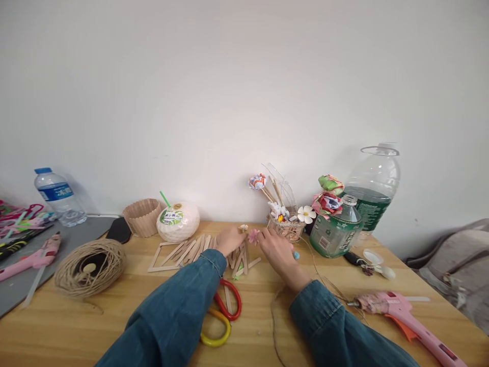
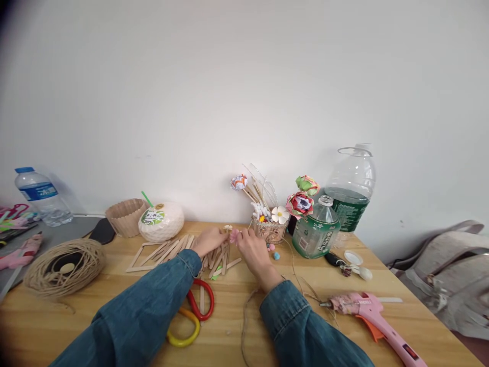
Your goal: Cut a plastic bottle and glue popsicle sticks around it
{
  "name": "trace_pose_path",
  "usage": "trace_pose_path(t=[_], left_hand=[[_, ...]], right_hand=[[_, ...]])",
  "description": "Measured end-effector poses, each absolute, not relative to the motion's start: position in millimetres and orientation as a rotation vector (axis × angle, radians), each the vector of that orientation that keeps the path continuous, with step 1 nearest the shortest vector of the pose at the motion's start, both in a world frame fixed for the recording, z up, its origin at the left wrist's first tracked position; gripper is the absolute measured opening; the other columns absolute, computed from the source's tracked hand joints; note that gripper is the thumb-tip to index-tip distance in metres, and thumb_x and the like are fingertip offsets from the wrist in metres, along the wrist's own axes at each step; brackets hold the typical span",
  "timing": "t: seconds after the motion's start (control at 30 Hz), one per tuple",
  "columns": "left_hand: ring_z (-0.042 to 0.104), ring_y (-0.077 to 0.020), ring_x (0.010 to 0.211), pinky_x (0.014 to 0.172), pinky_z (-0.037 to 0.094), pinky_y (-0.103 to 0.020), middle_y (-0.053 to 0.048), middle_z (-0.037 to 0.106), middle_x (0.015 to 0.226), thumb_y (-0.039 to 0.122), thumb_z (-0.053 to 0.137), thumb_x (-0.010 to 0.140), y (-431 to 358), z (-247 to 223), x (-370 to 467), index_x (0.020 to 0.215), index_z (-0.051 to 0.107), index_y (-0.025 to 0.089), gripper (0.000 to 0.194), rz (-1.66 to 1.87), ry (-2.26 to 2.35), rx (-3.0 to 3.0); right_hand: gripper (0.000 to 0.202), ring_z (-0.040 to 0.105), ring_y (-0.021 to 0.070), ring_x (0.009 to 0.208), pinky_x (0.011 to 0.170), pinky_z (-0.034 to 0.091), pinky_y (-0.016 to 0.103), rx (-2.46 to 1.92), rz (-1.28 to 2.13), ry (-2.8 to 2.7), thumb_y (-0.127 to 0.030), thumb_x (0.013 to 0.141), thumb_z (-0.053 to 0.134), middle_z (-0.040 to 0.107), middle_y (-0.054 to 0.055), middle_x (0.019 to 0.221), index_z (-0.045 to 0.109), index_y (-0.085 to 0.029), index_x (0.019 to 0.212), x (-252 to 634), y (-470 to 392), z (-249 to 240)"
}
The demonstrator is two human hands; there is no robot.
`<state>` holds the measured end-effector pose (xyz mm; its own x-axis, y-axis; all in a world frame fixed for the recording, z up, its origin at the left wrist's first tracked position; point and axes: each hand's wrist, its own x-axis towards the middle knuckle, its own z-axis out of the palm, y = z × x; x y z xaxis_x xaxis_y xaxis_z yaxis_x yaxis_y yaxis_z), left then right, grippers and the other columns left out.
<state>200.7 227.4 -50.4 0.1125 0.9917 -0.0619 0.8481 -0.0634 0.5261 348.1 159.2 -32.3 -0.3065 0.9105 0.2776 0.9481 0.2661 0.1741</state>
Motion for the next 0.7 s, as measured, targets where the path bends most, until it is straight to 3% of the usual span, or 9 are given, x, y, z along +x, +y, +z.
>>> trace_pose_path(t=[0.1,0.3,0.5,0.7], left_hand=[[0.058,-0.0203,0.099,0.082,0.050,-0.041,-0.008,0.056,0.116,0.032,0.053,0.087,223,-46,205,0.114,0.053,0.017,0.032,0.337,1.800,1.933],[0.058,-0.0205,0.100,0.082,0.050,-0.040,-0.008,0.056,0.116,0.032,0.053,0.086,225,-38,206,0.115,0.053,0.017,0.032,0.437,1.749,1.813],[0.061,-0.0177,0.089,0.077,0.052,-0.036,-0.007,0.062,0.105,0.033,0.050,0.088,224,-8,207,0.107,0.057,0.014,0.027,0.960,1.454,1.757],[0.062,-0.0116,0.065,0.060,0.050,-0.022,-0.006,0.071,0.085,0.032,0.049,0.085,211,17,238,0.090,0.062,0.014,0.024,1.409,1.092,1.708]], right_hand=[[0.016,0.060,0.0155,0.088,0.072,0.049,0.030,-1.764,-0.496,-2.243,-0.022,0.090,0.048,0.063,0.005,0.098,0.060,-0.016,0.099,363,147,-19],[0.030,0.063,0.0176,0.080,0.064,0.041,0.024,-1.852,-0.520,-1.784,-0.019,0.093,0.031,0.069,0.010,0.092,0.058,-0.014,0.105,405,143,8],[0.027,0.061,0.0176,0.062,0.054,0.031,0.024,-1.944,-0.504,-1.690,-0.021,0.090,0.039,0.069,0.007,0.068,0.064,-0.014,0.096,414,157,7],[0.034,0.061,0.0185,0.061,0.049,0.024,0.025,-2.025,-0.566,-1.683,-0.027,0.094,0.033,0.067,0.010,0.070,0.063,-0.015,0.106,408,166,5]])
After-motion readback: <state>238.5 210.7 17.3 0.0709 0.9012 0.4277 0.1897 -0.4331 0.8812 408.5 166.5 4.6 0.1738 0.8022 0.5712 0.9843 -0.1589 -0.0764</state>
